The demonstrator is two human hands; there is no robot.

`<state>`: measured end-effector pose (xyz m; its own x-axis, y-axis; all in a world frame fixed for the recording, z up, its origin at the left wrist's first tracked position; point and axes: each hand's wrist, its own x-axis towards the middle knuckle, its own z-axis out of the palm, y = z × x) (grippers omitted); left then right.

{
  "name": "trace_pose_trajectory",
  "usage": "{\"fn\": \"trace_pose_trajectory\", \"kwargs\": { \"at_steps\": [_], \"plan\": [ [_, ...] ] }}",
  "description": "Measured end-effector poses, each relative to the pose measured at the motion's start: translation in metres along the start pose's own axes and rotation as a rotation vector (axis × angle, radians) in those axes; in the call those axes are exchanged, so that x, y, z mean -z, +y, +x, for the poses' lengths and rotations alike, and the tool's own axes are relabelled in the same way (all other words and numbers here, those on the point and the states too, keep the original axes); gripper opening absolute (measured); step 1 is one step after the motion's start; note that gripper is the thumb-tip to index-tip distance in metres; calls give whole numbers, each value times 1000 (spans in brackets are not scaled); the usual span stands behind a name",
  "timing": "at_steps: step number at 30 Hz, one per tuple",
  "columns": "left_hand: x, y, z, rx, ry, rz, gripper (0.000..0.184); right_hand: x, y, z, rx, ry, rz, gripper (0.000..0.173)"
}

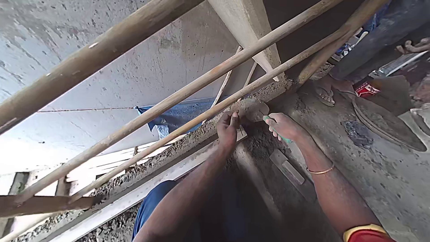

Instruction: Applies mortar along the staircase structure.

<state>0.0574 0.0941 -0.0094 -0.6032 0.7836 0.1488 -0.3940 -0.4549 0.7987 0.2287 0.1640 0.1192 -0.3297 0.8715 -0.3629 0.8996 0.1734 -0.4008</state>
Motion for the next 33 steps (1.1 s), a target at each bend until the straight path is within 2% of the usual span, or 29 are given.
{"fn": "trace_pose_trajectory", "kwargs": {
  "at_steps": [3, 7, 9, 11, 13, 16, 18, 19, 21, 23, 25, 28, 33],
  "plan": [
    [9, 22, -12, -169, -6, 74, 18, -10, -9, 2, 15, -77, -82, 36],
    [25, 48, -6, -341, -58, 192, 19, -29, -20, -13, 136, -237, -201, 37],
    [31, 49, -2, -427, -109, 245, 18, -32, -9, -23, 218, -184, -195, 33],
    [37, 52, -4, -478, -129, 253, 16, -30, 12, -44, 267, -3, -115, 31],
    [39, 55, -3, -512, -160, 256, 15, -19, 42, -69, 256, 293, 24, 36],
    [39, 51, -5, -550, -216, 303, 15, 1, 99, -94, 164, 785, 134, 41],
    [39, 44, -8, -550, -247, 327, 15, 14, 141, -95, 48, 952, 57, 44],
    [39, 42, -8, -552, -266, 335, 14, 19, 161, -92, -54, 942, -23, 44],
    [38, 37, -9, -562, -300, 339, 14, 31, 191, -89, -335, 692, -141, 44],
    [38, 35, -11, -566, -317, 367, 15, 39, 205, -93, -481, 561, -196, 45],
    [40, 32, -10, -572, -324, 399, 17, 44, 212, -99, -476, 595, -187, 45],
    [47, 27, -16, -562, -337, 446, 19, 48, 229, -98, -454, 529, -135, 43],
    [59, 27, -18, -609, -359, 553, 24, 71, 260, -116, -332, 777, 48, 42]
  ]
}}
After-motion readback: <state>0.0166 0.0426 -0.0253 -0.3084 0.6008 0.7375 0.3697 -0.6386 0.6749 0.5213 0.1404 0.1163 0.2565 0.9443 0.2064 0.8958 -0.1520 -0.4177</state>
